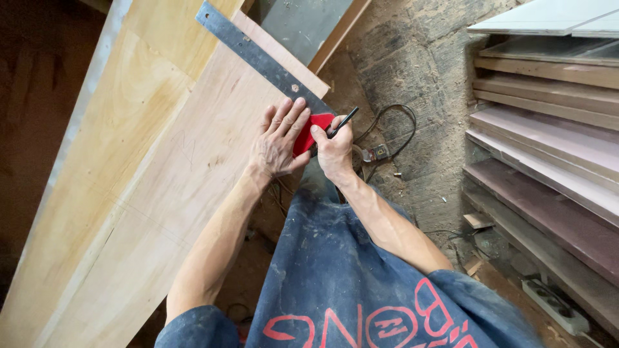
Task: The person uses a metal ruler and a pencil to draw straight lines on a large wooden plank. They repeatedly reposition the ruler and draw lines across the surface, then flip the plank over to continue marking the other side.
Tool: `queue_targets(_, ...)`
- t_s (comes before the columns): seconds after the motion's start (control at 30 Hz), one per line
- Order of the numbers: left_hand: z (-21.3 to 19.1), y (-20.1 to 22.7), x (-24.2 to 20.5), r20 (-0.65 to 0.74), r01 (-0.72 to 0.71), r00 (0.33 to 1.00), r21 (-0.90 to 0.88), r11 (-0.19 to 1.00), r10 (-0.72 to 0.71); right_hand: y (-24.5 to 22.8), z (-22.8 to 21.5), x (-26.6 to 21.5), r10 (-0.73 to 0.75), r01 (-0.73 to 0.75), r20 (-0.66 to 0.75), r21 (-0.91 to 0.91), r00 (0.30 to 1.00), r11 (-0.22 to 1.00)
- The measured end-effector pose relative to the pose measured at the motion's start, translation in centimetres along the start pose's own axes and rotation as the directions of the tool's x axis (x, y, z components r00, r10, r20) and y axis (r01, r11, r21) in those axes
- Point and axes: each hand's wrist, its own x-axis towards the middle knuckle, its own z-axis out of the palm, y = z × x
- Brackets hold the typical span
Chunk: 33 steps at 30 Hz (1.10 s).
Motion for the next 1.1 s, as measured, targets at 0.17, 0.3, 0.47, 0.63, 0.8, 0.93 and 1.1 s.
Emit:
queue_targets(0.17, 0.3, 0.0, 0.1, -0.054, 0.017, 0.998, -0.049, 0.999, -0.019, -0.3, -0.8, 0.5, 0.023, -0.025, 0.036, 0.04, 0.999, 0.999)
queue_targets(0.3, 0.6, -0.3, 1.0, -0.146, 0.018, 0.989, 0.047, 0.999, -0.01, -1.8, -3.8, 2.3, 0.055, -0.058, 0.045, 0.066, 0.997, 0.996)
queue_targets(0.47, 0.1, -1.0, 2.5, -0.077, 0.02, 0.997, -0.007, 1.0, -0.02, -5.1, -5.5, 5.1, -0.308, 0.308, 0.043, 0.007, 0.95, 0.951)
queue_targets(0.63, -1.2, -0.7, 2.9, 0.024, 0.092, 0.995, -0.009, 0.996, -0.092, -9.1, -1.3, 7.4, -0.297, 0.292, 0.256, 0.061, 0.92, 0.955)
queue_targets(0.8, -2.1, -0.1, 3.2, 0.074, 0.164, 0.984, 0.008, 0.986, -0.164, -11.3, 6.3, 9.9, -0.333, 0.394, 0.441, -0.05, 0.833, 0.918)
queue_targets(0.93, -2.5, 0.1, 3.3, 0.077, 0.171, 0.982, 0.027, 0.985, -0.173, -12.0, 11.1, 12.0, -0.371, 0.513, 0.472, -0.215, 0.799, 0.831)
queue_targets(1.1, -2.5, 0.0, 3.3, 0.062, 0.174, 0.983, 0.026, 0.984, -0.175, -12.1, 14.4, 14.0, -0.354, 0.499, 0.482, -0.213, 0.801, 0.84)
